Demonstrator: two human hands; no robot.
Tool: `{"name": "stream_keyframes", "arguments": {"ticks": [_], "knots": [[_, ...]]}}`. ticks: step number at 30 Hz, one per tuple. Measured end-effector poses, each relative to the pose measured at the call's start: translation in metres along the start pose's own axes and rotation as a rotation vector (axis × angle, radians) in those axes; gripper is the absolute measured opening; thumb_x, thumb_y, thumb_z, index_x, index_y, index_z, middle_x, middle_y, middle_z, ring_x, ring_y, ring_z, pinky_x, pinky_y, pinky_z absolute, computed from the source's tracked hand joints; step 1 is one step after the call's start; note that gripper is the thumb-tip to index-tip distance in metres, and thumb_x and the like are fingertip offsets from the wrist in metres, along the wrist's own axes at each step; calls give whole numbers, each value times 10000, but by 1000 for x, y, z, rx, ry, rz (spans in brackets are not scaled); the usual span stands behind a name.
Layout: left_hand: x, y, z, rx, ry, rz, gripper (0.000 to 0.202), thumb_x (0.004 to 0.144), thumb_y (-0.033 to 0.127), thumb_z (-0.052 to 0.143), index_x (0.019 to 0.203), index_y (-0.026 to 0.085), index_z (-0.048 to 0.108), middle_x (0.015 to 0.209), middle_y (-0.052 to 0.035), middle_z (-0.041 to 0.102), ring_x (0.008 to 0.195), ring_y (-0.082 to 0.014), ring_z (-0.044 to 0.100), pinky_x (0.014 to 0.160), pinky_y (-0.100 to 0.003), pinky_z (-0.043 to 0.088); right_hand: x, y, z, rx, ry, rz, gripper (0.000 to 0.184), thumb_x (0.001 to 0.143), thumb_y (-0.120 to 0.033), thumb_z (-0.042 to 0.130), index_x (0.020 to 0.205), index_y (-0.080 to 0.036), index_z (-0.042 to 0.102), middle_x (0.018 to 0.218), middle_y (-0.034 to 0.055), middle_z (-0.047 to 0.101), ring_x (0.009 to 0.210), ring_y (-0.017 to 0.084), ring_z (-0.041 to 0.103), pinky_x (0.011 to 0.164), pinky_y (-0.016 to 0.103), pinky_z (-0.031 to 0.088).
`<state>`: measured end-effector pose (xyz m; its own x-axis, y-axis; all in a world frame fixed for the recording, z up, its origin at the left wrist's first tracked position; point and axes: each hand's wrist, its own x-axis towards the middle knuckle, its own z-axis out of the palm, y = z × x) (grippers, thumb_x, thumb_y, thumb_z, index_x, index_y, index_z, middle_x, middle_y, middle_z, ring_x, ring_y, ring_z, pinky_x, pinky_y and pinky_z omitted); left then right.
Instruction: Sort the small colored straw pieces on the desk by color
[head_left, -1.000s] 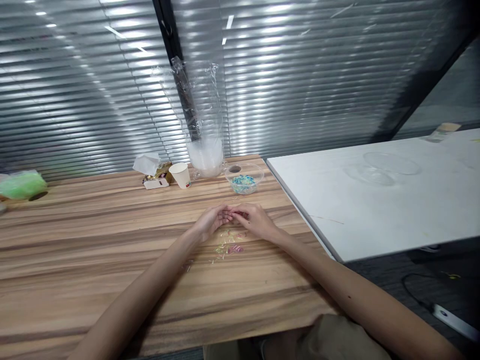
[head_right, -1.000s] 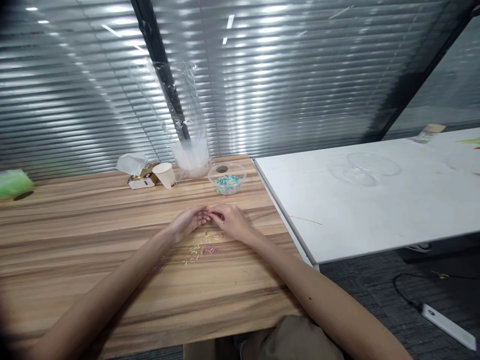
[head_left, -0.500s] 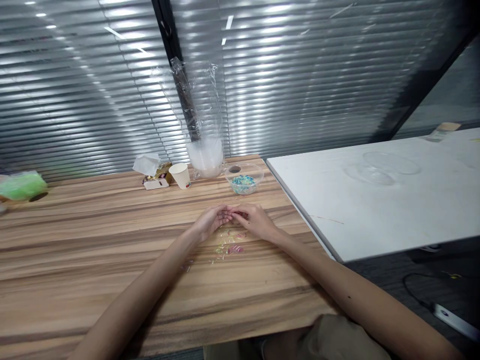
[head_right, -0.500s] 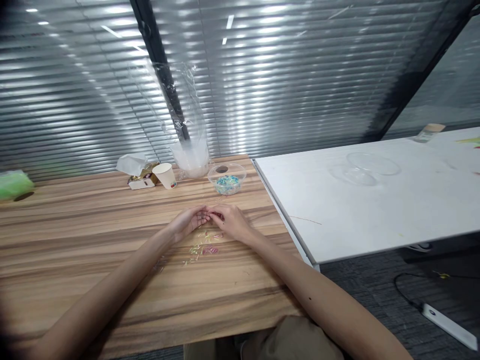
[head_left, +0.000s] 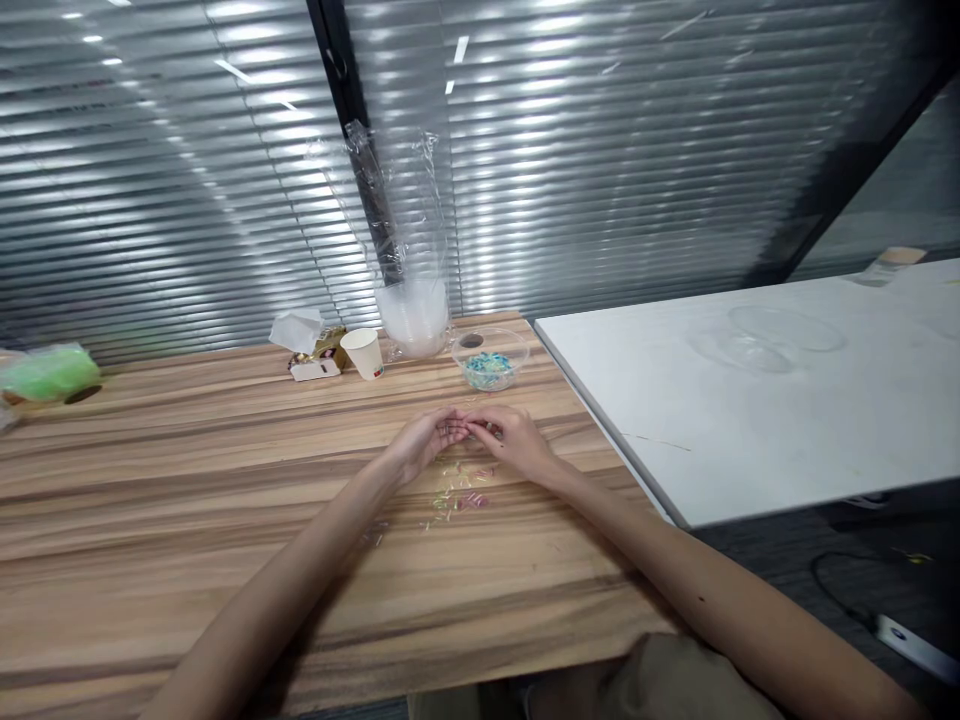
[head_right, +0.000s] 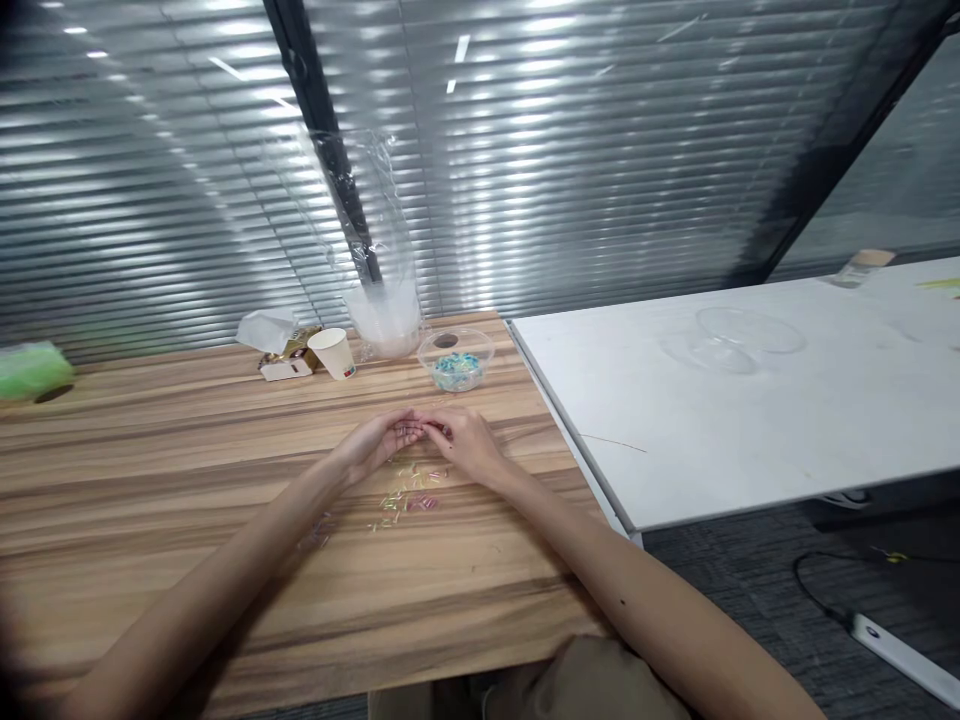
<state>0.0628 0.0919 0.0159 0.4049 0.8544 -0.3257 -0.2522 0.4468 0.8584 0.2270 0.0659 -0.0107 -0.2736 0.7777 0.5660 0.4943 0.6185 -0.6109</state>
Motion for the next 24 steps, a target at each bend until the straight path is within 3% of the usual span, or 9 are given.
{"name": "stream_keyframes", "arguments": {"ticks": [11, 18, 24], "knots": [[-2, -2, 1, 44, -38, 66, 209, 870, 144, 489, 765, 75, 655, 797, -84, 663, 700, -111, 601, 750, -217, 483, 1, -2, -1, 4, 20, 48, 141, 836, -114, 560, 920, -177, 654, 863, 25, 685, 756, 144, 629, 686, 234, 458], [-3, -1, 3, 48, -32, 3, 246, 886, 127, 457, 773, 73, 670, 801, -101, 679, 739, -128, 629, 816, -241, 490, 2, 2, -4, -94, 116, 115, 99, 834, -140, 544, 861, -181, 629, 797, 26, 671, 709, 165, 612, 641, 245, 438], [-9, 0, 6, 57, -198, -102, 305, 916, 192, 406, 847, 56, 671, 905, -155, 686, 887, -196, 649, 905, -294, 469, 3, 7, -5, -73, 244, 212, 115, 860, -222, 512, 827, -188, 617, 783, 31, 666, 672, 172, 606, 628, 258, 452]]}}
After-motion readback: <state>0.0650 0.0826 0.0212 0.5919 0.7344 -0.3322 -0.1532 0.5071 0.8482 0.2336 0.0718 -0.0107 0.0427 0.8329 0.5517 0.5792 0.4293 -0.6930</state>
